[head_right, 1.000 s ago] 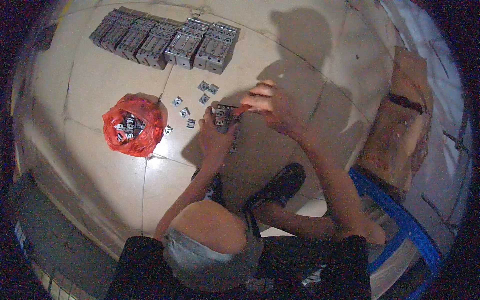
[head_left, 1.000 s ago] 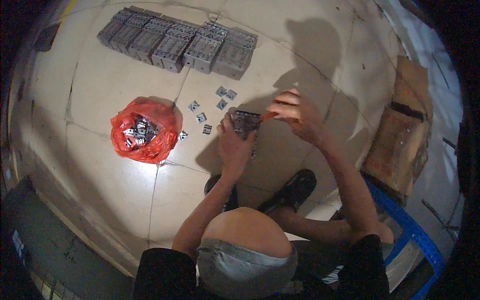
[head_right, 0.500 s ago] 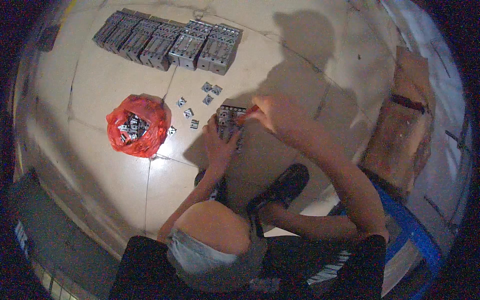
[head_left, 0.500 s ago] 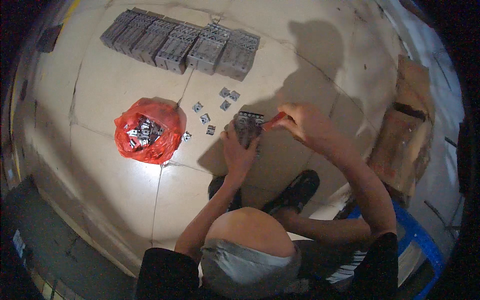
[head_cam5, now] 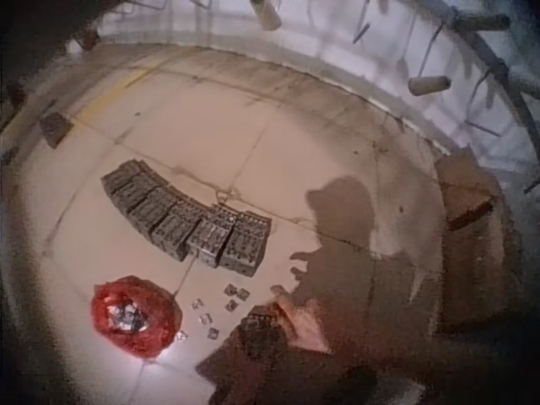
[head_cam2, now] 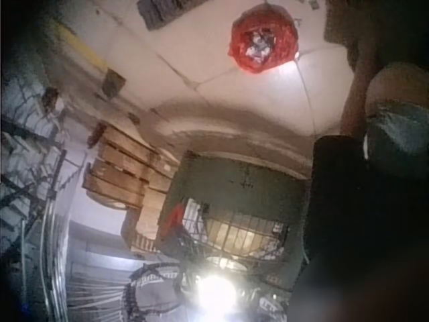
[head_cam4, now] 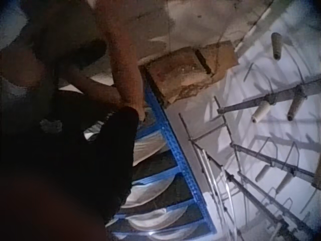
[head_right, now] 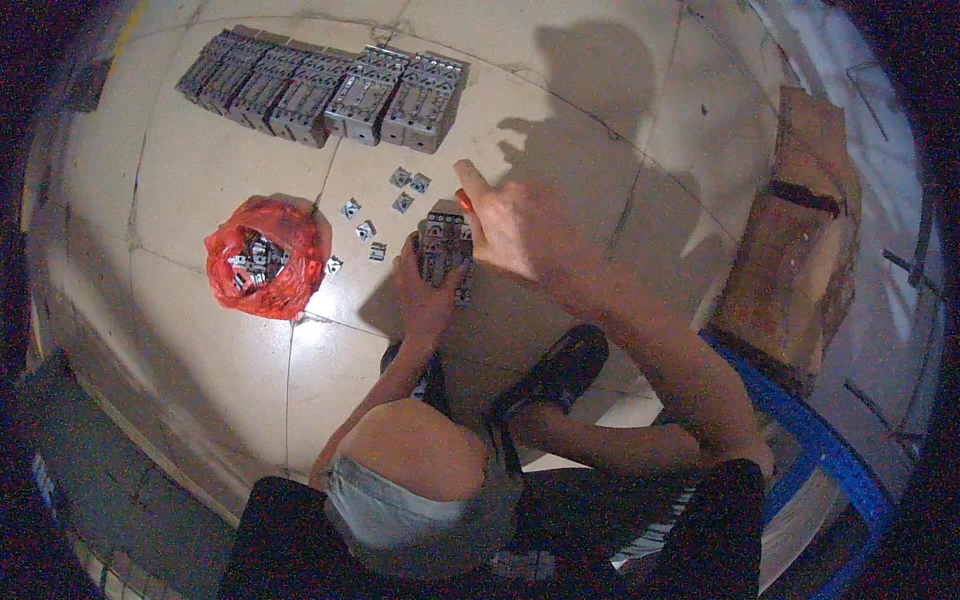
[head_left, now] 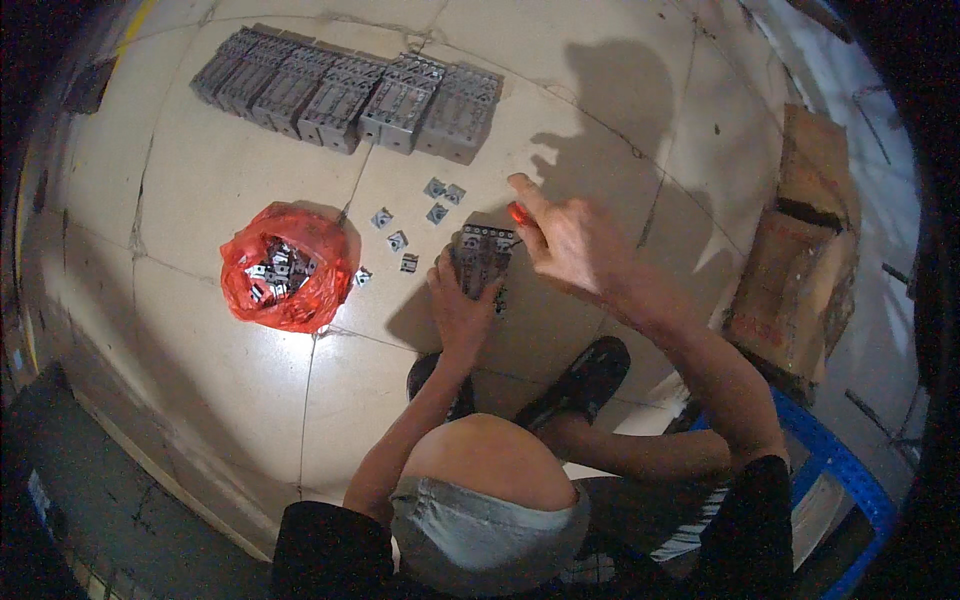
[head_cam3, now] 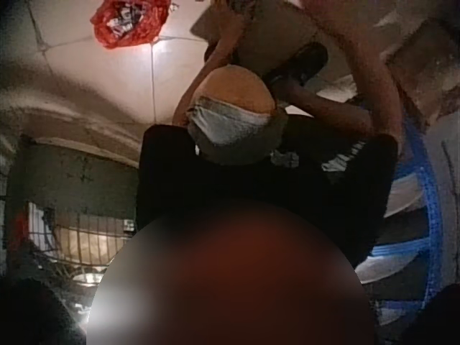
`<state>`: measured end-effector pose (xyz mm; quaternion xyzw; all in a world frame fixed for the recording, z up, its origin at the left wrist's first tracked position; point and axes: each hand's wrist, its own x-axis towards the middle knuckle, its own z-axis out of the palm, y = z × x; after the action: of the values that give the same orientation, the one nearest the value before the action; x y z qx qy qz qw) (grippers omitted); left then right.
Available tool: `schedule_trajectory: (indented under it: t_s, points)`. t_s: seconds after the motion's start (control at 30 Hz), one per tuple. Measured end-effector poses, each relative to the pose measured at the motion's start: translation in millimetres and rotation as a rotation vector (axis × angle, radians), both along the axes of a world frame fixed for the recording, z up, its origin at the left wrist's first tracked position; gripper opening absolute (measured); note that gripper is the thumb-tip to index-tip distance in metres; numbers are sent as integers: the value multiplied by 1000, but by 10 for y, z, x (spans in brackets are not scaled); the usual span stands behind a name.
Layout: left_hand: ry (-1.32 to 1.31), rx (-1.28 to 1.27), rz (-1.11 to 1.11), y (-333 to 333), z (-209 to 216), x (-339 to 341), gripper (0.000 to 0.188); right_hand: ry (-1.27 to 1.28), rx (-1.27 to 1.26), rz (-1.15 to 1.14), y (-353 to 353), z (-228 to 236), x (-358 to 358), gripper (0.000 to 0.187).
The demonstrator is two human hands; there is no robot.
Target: The person sits on the floor and assembles small metal components into a larger electrical device using a red-handled screwdriver. They repeatedly pick parts from a red bag and the floor, insert them into the device, and tighten them.
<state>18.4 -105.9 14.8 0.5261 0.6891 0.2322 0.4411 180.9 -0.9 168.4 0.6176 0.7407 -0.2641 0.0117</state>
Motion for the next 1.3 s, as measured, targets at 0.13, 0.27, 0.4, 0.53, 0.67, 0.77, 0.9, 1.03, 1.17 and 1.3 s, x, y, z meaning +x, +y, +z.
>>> schedule_trajectory:
  t_s: [0.13, 0.27, 0.4, 0.53, 0.67, 0.77, 0.9, 1.03, 1.17, 1.3]
  points:
    - [-41, -47, 13, 41, 73, -39, 91, 135, 15, -167, -64, -62, -32, 31]
    - [-32, -81, 38, 94, 86, -31, 93, 310, -100, -145, -88, -242, 139, 27]
    - [-98, -67, 12, 110, 51, -58, 87, 492, -335, -413, -97, -578, 93, 27]
    - [-236, -164, 119, 109, 79, -97, 77, 1027, -281, -742, -218, -711, -63, 23]
    - [-359, -194, 279, 117, 111, -17, 68, 1085, -120, -1018, -286, -672, -244, 16]
    - [-289, -152, 301, 83, 92, 13, 64, 1176, -36, -1213, -274, -663, -379, 14]
    - [-432, -121, 404, 43, 4, 67, 58, 1281, 1, -1391, -272, -682, -440, 19]
    - [-403, -137, 425, 33, -36, 106, 52, 1400, 38, -1436, -306, -702, -457, 25]
    - [-358, -128, 349, 53, 9, 54, 49, 1298, -52, -1301, -274, -689, -402, 35]
    - [-44, 42, 84, 207, 23, -192, 50, 1255, -288, -899, -260, -613, -109, 46]
